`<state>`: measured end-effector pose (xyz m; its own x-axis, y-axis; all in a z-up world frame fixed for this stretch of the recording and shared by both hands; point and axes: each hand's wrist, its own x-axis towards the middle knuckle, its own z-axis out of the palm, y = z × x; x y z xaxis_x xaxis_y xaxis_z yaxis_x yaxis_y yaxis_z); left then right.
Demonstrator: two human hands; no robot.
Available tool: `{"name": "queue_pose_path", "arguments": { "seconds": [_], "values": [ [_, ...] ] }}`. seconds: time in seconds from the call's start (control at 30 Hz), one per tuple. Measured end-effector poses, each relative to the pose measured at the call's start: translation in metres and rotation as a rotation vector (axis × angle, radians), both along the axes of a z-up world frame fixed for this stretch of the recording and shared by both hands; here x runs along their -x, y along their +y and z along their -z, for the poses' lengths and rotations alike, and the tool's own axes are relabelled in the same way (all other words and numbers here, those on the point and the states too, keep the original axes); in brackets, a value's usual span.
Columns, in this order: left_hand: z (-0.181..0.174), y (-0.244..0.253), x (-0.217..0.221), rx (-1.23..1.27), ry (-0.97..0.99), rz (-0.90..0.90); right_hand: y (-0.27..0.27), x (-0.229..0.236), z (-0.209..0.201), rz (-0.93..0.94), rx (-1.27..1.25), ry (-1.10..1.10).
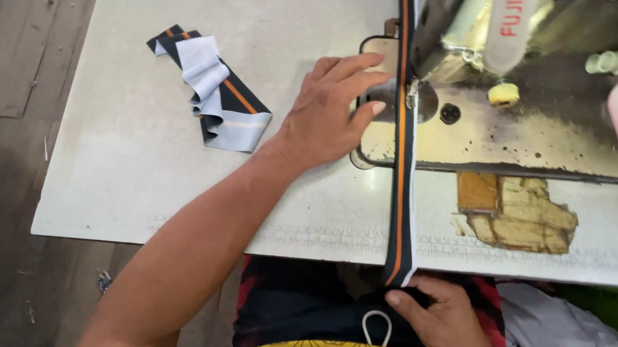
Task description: The person is using an industrial sewing machine to sew along the edges of fabric strips, carefully aligning the material with their hands as it feeds through the machine.
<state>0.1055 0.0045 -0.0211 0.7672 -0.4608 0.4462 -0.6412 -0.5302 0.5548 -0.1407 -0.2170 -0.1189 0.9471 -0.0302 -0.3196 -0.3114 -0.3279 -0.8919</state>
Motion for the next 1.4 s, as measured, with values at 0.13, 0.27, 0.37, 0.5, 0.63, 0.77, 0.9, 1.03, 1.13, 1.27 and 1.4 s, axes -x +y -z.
{"name": "queue_pose_path", "arguments": {
  "seconds": [0.13,0.27,0.37,0.5,0.63,0.77,0.9,1.03,1.13,1.27,1.4],
  "values": [
    [0.006,0.002,0.000,0.019,-0.021,-0.007,0.010,0.008,-0.034,-0.102,0.127,-0.249],
    [-0.017,0.008,0.029,0.015,0.045,0.032,0.028,0.013,-0.093,-0.137,-0.103,-0.538],
    [-0.040,0.006,0.064,-0.032,-0.044,0.150,0.024,0.008,-0.112,-0.256,0.059,-0.763],
    [-0.043,0.007,0.099,-0.136,-0.063,0.189,0.019,0.005,-0.104,-0.332,0.176,-0.820],
    [-0.039,0.008,0.114,-0.118,-0.061,0.174,0.016,0.005,-0.090,-0.377,0.205,-0.807],
    [-0.034,0.004,0.124,-0.147,-0.054,0.123,0.014,0.006,-0.089,-0.370,0.152,-0.778],
    [-0.032,0.003,0.126,-0.157,-0.050,0.087,0.015,0.009,-0.088,-0.380,0.153,-0.792],
    [-0.038,0.001,0.126,-0.129,-0.014,0.118,0.018,0.010,-0.102,-0.395,0.218,-0.849],
    [-0.038,-0.001,0.125,-0.142,-0.041,0.122,0.017,0.015,-0.093,-0.482,0.330,-0.756],
    [-0.039,-0.004,0.123,-0.157,-0.061,0.155,0.025,0.018,-0.102,-0.540,0.422,-0.743],
    [-0.039,-0.004,0.121,-0.213,-0.084,0.136,0.026,0.016,-0.108,-0.576,0.401,-0.754]
  ]
}}
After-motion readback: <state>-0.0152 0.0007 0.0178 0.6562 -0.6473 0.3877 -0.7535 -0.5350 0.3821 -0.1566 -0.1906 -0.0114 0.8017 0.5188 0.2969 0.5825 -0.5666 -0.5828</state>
